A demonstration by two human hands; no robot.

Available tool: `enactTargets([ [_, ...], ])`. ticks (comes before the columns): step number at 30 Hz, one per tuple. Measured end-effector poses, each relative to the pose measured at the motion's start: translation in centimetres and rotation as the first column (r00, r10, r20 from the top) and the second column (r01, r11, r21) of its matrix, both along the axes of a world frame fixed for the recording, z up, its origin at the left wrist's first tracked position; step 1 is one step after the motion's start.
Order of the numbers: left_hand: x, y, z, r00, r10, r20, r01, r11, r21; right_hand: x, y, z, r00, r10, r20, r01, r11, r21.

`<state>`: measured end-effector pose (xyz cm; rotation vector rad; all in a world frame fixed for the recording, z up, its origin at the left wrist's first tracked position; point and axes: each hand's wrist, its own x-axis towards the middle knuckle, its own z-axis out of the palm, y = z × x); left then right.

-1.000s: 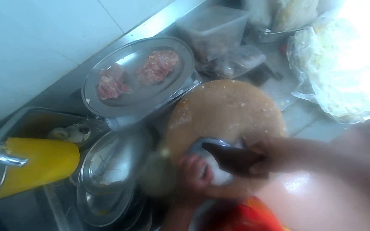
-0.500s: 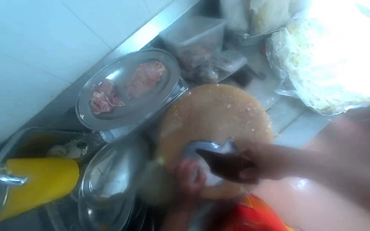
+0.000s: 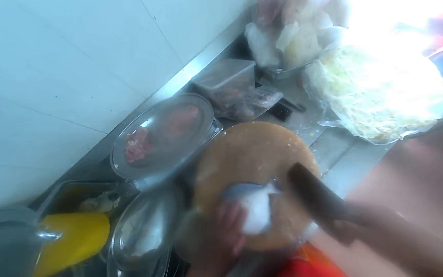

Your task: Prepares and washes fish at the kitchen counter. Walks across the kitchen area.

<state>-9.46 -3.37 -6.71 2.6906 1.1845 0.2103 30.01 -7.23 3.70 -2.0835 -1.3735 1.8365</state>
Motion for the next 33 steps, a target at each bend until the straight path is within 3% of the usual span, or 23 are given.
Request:
enactTargets([
  [4,1.9,3.0,0.7,1.0,-0.03,-0.001,0.03,0.994,0.108,1.2,-5.5,-4.8,0.976,-0.213,-0.048,0.211,0.977,-0.031],
  [7,3.5,4.9,2.9,0.982,0.103,0.159,-0.103,0.995,-0.011,0.3,-6.5,-5.8,0.939,-0.327,-0.107,0.325,0.945,-0.035],
  [9,4.1,6.0,4.8,0.912,0.309,0.271,-0.254,0.942,-0.218,-0.2,-6.4,-5.7,0.916,-0.374,-0.148,0.374,0.927,-0.025],
  [11,4.1,6.6,5.8,0.727,0.584,0.361,-0.36,0.772,-0.523,-0.6,-6.1,-5.3,0.902,-0.394,-0.174,0.399,0.917,-0.006],
  [13,4.0,6.5,5.4,0.494,0.806,0.326,-0.282,0.503,-0.817,-0.9,-5.6,-4.9,0.906,-0.383,-0.182,0.392,0.92,0.012],
  [15,4.3,5.3,3.4,0.299,0.92,0.253,-0.152,0.308,-0.939,-1.1,-5.1,-4.7,0.92,-0.356,-0.162,0.363,0.932,0.016],
  [16,4.4,4.5,2.3,0.263,0.938,0.227,-0.131,0.268,-0.954,-1.2,-4.9,-4.5,0.931,-0.335,-0.145,0.341,0.94,0.017],
  [17,4.4,3.8,1.5,0.284,0.936,0.209,-0.172,0.264,-0.949,-1.3,-4.7,-4.4,0.944,-0.303,-0.129,0.308,0.951,0.019],
  [19,4.3,3.2,0.8,0.448,0.876,0.18,-0.386,0.371,-0.844,-1.6,-4.0,-4.3,0.98,-0.191,-0.065,0.194,0.979,0.054],
  [22,4.2,3.2,1.7,0.612,0.77,0.18,-0.611,0.605,-0.51,-2.5,-1.7,-3.6,0.992,0.071,0.109,-0.085,0.987,0.137],
  [24,4.1,2.7,1.9,0.723,0.661,0.201,-0.601,0.745,-0.289,-4.2,1.1,-1.2,0.967,0.182,0.179,-0.204,0.973,0.111],
  [26,4.5,1.7,1.0,0.817,0.514,0.262,-0.496,0.858,-0.137,-5.8,3.8,0.7,0.937,0.275,0.216,-0.288,0.957,0.028],
  [29,4.8,0.3,-2.0,0.854,0.376,0.36,-0.379,0.923,-0.065,-6.3,4.9,-0.7,0.863,0.383,0.329,-0.411,0.911,0.02],
  [33,4.6,0.3,-3.4,0.827,0.385,0.409,-0.383,0.919,-0.089,-6.8,5.8,-1.5,0.8,0.462,0.383,-0.491,0.871,-0.025],
])
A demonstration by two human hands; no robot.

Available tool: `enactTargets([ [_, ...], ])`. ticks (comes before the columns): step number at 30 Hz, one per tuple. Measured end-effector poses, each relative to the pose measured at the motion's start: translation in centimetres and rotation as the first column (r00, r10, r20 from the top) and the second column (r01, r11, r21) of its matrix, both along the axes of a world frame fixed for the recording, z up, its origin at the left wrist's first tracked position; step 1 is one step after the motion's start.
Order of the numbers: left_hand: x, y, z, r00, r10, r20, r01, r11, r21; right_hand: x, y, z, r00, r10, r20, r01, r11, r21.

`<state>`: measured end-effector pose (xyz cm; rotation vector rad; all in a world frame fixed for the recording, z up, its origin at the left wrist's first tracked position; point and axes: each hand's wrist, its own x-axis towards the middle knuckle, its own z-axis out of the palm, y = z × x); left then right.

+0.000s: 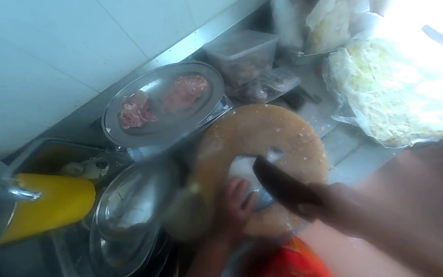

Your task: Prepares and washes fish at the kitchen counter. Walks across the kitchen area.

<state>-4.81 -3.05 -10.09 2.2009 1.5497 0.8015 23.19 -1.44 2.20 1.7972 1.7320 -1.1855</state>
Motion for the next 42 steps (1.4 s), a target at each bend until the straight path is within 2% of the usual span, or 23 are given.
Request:
enactTargets([
  [6,-0.2,0.4,-0.2,1.0,-0.009,-0.001,0.009,0.999,0.041,-2.4,2.3,0.8,0.999,0.009,0.051,-0.005,0.996,-0.088],
  [11,0.0,0.5,-0.3,0.999,-0.023,0.026,0.022,0.998,0.06,-4.3,4.2,-2.0,0.996,-0.023,-0.09,0.028,0.998,0.052],
  [14,0.0,0.6,-0.5,1.0,-0.018,0.001,0.018,0.995,0.097,-2.7,3.4,-2.3,0.985,-0.041,-0.165,0.044,0.999,0.014],
  [17,0.0,0.6,-0.6,1.0,-0.013,-0.017,0.015,0.995,0.1,-1.4,2.0,-2.0,0.985,-0.036,-0.166,0.026,0.998,-0.063],
  [21,0.2,0.5,-0.5,1.0,-0.011,-0.007,0.012,0.997,0.081,-2.7,2.1,-3.4,0.975,-0.082,-0.206,0.086,0.996,0.011],
  [28,0.1,0.5,-0.7,1.0,-0.012,-0.025,0.014,0.997,0.082,-1.7,0.2,-3.0,0.946,-0.19,-0.261,0.159,0.978,-0.137],
  [33,0.2,0.7,-0.4,0.999,-0.006,-0.037,0.009,0.996,0.091,-2.3,0.0,-4.5,0.912,-0.246,-0.329,0.221,0.969,-0.113],
  [42,0.6,1.0,0.0,0.999,0.026,-0.022,-0.024,0.996,0.083,-0.8,-2.0,-2.7,0.939,-0.152,-0.307,0.107,0.982,-0.157],
])
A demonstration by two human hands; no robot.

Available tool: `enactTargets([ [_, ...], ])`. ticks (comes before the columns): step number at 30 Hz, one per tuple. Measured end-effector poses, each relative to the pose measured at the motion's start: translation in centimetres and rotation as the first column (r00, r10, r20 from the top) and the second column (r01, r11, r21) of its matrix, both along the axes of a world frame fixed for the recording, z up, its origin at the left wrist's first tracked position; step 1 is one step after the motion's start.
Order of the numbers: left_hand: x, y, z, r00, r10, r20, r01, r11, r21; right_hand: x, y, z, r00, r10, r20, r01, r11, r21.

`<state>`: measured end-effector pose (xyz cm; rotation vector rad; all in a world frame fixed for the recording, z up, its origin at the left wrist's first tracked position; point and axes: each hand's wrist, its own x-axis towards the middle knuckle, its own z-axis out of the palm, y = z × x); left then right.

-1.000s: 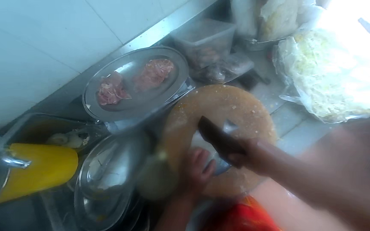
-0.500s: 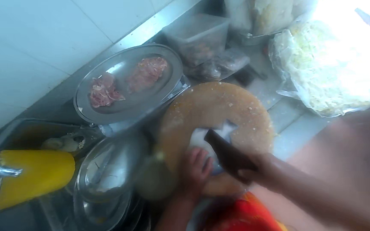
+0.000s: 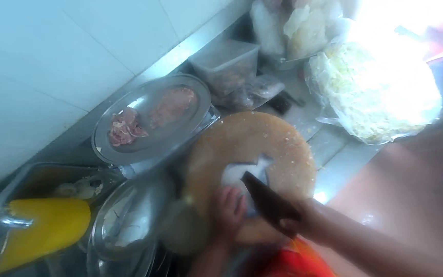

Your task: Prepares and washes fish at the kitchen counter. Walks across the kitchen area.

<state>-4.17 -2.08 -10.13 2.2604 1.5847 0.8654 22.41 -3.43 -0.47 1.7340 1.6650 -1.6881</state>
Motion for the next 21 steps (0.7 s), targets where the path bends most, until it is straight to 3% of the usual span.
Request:
enactTargets([
  [3,0.0,0.3,0.9,1.0,-0.01,-0.002,0.01,0.999,-0.048,2.2,-0.5,3.4,0.996,0.064,0.056,-0.062,0.997,-0.042],
  [5,-0.6,0.5,2.3,0.995,-0.087,-0.041,0.079,0.984,-0.161,3.6,0.5,7.4,0.997,-0.015,0.072,0.018,0.999,-0.043],
  [7,-0.9,1.4,4.0,0.964,-0.224,-0.143,0.178,0.943,-0.281,5.6,1.3,8.6,0.988,-0.122,0.093,0.114,0.989,0.093],
  [10,0.2,4.0,6.9,0.859,-0.416,-0.298,0.228,0.833,-0.505,7.0,3.0,8.5,0.962,-0.147,0.23,0.087,0.963,0.254],
  [12,1.2,6.1,8.2,0.809,-0.496,-0.316,0.196,0.733,-0.651,6.9,4.2,6.9,0.94,-0.124,0.319,0.01,0.942,0.337],
  [15,1.1,7.3,7.6,0.802,-0.536,-0.264,0.231,0.685,-0.691,5.9,4.9,2.6,0.919,-0.119,0.376,-0.131,0.808,0.575],
  [17,0.5,7.2,6.9,0.819,-0.529,-0.22,0.287,0.71,-0.643,4.8,5.6,0.6,0.92,-0.134,0.369,-0.184,0.682,0.707],
  [21,-0.4,6.6,5.7,0.862,-0.483,-0.156,0.347,0.785,-0.514,2.3,7.8,-2.5,0.919,-0.104,0.38,-0.243,0.609,0.755],
])
